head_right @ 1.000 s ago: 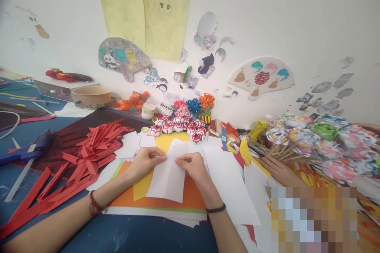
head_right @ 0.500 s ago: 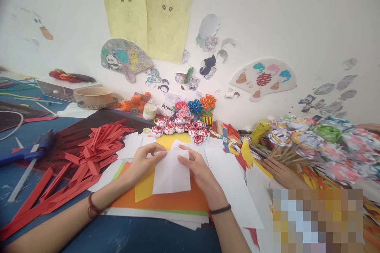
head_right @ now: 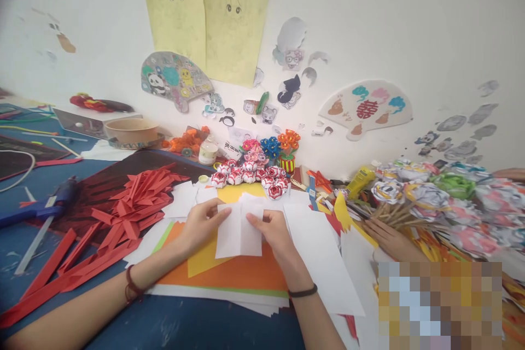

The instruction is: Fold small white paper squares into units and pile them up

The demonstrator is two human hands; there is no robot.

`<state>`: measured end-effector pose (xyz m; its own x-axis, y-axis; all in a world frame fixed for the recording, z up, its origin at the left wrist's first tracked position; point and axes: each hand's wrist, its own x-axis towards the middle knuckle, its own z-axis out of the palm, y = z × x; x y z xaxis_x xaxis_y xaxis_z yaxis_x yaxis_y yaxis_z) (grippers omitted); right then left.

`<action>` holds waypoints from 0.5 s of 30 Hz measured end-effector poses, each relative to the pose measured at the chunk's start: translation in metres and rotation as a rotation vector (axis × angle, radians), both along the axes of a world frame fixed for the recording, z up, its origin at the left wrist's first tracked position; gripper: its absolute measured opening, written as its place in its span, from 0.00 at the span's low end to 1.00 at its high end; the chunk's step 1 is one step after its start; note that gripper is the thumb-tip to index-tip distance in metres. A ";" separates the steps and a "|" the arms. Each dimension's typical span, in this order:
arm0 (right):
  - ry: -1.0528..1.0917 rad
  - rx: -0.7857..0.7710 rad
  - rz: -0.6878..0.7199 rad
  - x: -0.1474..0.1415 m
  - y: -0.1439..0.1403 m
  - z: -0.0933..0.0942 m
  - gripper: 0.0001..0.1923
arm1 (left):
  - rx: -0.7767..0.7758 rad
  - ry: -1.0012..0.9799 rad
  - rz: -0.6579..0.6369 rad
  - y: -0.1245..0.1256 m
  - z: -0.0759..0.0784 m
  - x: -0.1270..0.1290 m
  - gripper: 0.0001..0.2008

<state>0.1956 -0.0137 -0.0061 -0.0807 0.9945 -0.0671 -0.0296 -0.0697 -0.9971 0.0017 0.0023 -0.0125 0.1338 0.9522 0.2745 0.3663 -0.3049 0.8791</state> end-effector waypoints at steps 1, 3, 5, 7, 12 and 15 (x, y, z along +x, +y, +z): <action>0.003 -0.004 -0.012 0.000 0.000 0.000 0.20 | -0.002 -0.003 0.002 0.000 0.000 -0.001 0.15; 0.012 0.001 -0.028 0.001 0.001 -0.001 0.20 | -0.009 -0.014 0.001 0.002 0.000 -0.002 0.14; 0.015 0.008 -0.049 0.002 0.001 -0.002 0.19 | -0.010 -0.027 0.015 0.004 -0.001 -0.004 0.14; 0.010 0.001 -0.072 0.003 0.002 -0.002 0.19 | -0.017 -0.054 0.029 0.006 -0.002 -0.005 0.14; 0.080 0.020 0.015 0.001 -0.001 0.007 0.19 | -0.018 -0.093 0.015 0.006 0.003 -0.006 0.15; 0.100 0.014 0.154 -0.003 -0.004 0.011 0.21 | 0.025 -0.106 0.024 0.004 0.007 -0.006 0.15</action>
